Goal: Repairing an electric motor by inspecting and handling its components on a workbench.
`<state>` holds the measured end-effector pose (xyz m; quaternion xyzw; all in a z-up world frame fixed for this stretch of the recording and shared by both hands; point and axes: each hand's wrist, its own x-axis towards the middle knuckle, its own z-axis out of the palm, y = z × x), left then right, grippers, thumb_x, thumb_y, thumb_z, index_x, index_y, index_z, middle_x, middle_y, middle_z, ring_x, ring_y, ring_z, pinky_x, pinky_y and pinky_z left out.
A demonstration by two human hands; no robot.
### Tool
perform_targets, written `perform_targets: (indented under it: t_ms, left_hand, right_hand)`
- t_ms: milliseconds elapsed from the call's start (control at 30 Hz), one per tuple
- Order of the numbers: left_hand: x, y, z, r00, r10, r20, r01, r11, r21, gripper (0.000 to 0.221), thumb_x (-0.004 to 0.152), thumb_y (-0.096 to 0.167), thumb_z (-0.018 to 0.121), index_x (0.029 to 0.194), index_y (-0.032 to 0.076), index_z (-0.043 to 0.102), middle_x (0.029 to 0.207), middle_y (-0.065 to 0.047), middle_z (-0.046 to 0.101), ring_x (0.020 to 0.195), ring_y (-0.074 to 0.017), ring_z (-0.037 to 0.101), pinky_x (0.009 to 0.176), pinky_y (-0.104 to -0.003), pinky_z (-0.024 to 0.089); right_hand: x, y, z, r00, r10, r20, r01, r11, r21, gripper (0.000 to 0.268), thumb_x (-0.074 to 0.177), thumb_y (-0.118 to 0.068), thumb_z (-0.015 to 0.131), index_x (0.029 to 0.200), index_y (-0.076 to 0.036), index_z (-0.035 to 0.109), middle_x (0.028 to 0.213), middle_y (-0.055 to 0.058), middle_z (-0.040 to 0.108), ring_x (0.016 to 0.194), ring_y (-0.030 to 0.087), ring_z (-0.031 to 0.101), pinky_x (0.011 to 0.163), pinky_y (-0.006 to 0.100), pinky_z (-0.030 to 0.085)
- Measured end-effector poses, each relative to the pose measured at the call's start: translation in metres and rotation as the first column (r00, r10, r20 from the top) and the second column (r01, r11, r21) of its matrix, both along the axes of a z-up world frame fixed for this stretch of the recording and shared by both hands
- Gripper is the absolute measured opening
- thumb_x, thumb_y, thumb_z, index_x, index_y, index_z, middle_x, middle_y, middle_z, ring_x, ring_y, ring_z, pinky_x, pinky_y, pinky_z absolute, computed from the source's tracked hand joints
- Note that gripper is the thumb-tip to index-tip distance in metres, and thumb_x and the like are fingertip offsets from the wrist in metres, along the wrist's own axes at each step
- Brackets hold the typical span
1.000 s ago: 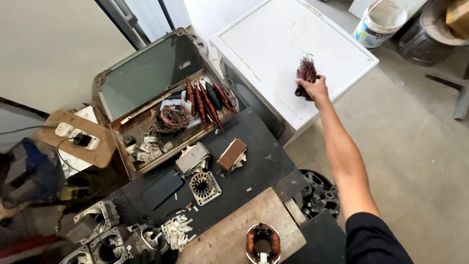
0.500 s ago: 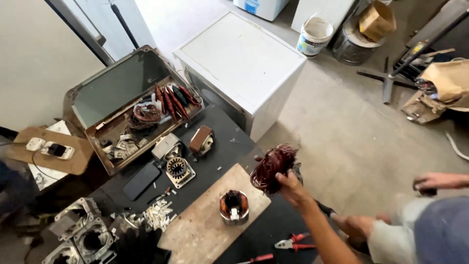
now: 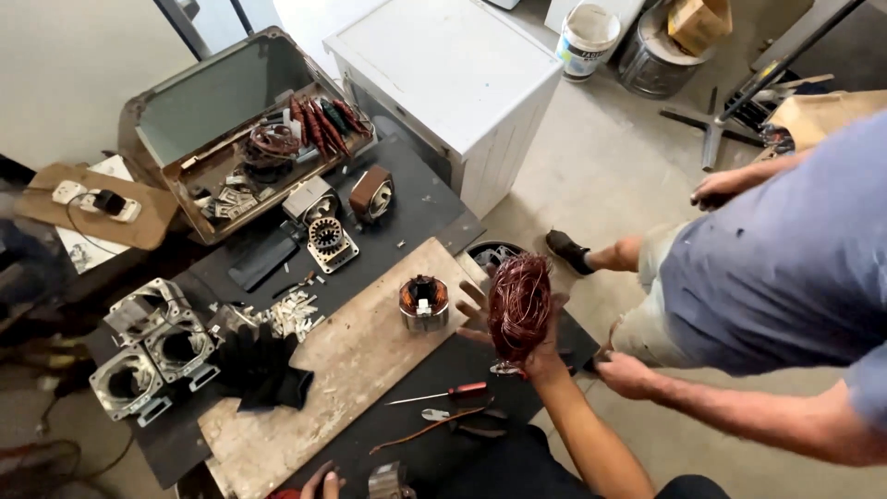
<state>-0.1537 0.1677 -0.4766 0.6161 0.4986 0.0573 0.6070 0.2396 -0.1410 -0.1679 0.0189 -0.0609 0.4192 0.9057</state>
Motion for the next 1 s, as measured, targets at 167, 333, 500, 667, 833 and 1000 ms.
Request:
perform_targets:
  t_ms: [167,333,500,667,833,1000]
  left_hand:
    - [0.011,-0.033,0.102,0.994,0.069,-0.082,-0.071,0.997,-0.022,0.042,0.101,0.024,0.06,0.139,0.006,0.067,0.128,-0.017,0.075,0.1,-0.0248,0.075,0.065,-0.03,0.051]
    - [0.014,-0.05,0.118,0.991,0.126,0.042,-0.128,0.99,0.064,0.036,0.099,0.024,0.064,0.13,0.008,0.072,0.117,-0.013,0.079,0.095,-0.0214,0.076,0.07,-0.03,0.05]
    - [0.003,0.021,-0.006,0.972,-0.184,0.145,0.221,0.922,-0.317,0.053,0.1,0.021,0.056,0.151,0.01,0.054,0.146,-0.021,0.064,0.111,-0.0402,0.076,0.068,-0.038,0.06]
    - [0.027,-0.05,0.09,0.99,0.095,0.101,-0.102,0.992,0.069,0.035,0.097,0.022,0.065,0.128,0.008,0.074,0.113,-0.016,0.081,0.089,-0.0228,0.077,0.062,-0.029,0.051]
    - [0.04,-0.068,0.151,0.989,0.142,0.029,-0.144,0.988,0.058,0.035,0.096,0.026,0.066,0.126,0.01,0.076,0.115,-0.013,0.081,0.095,-0.0212,0.077,0.072,-0.033,0.056]
    - [0.057,-0.091,0.204,0.927,0.375,0.009,-0.376,0.927,0.017,0.025,0.097,0.017,0.071,0.117,0.004,0.079,0.104,-0.018,0.081,0.091,-0.0214,0.075,0.076,-0.028,0.053]
  right_hand:
    - [-0.027,-0.017,-0.104,0.962,-0.103,-0.253,0.029,0.959,-0.282,0.081,0.086,-0.04,0.077,0.151,-0.005,0.044,0.149,0.023,0.049,0.119,0.043,0.06,0.102,0.061,0.05]
    - [-0.029,-0.02,-0.03,0.974,-0.191,-0.122,0.084,0.802,-0.591,0.087,0.077,-0.043,0.079,0.147,-0.003,0.048,0.138,0.022,0.062,0.115,0.033,0.064,0.102,0.055,0.053]
    - [-0.016,-0.045,0.092,0.884,-0.353,0.306,0.402,0.908,-0.115,0.113,0.08,-0.051,0.078,0.167,-0.011,0.016,0.17,0.019,0.018,0.155,0.041,0.02,0.123,0.062,0.025]
    - [-0.013,-0.013,0.054,0.912,-0.401,-0.085,0.263,0.732,-0.628,0.131,0.049,-0.08,0.065,0.157,-0.011,0.038,0.164,0.02,0.037,0.15,0.043,0.035,0.121,0.063,0.029]
    - [-0.055,0.009,0.002,0.981,0.043,-0.189,-0.09,0.965,-0.245,0.075,0.088,-0.04,0.072,0.15,-0.004,0.047,0.153,0.029,0.047,0.138,0.051,0.046,0.093,0.061,0.058]
    - [-0.084,0.019,-0.02,0.88,0.155,-0.45,-0.359,0.836,-0.414,0.074,0.086,-0.035,0.065,0.149,0.001,0.049,0.152,0.025,0.053,0.135,0.049,0.052,0.095,0.06,0.055]
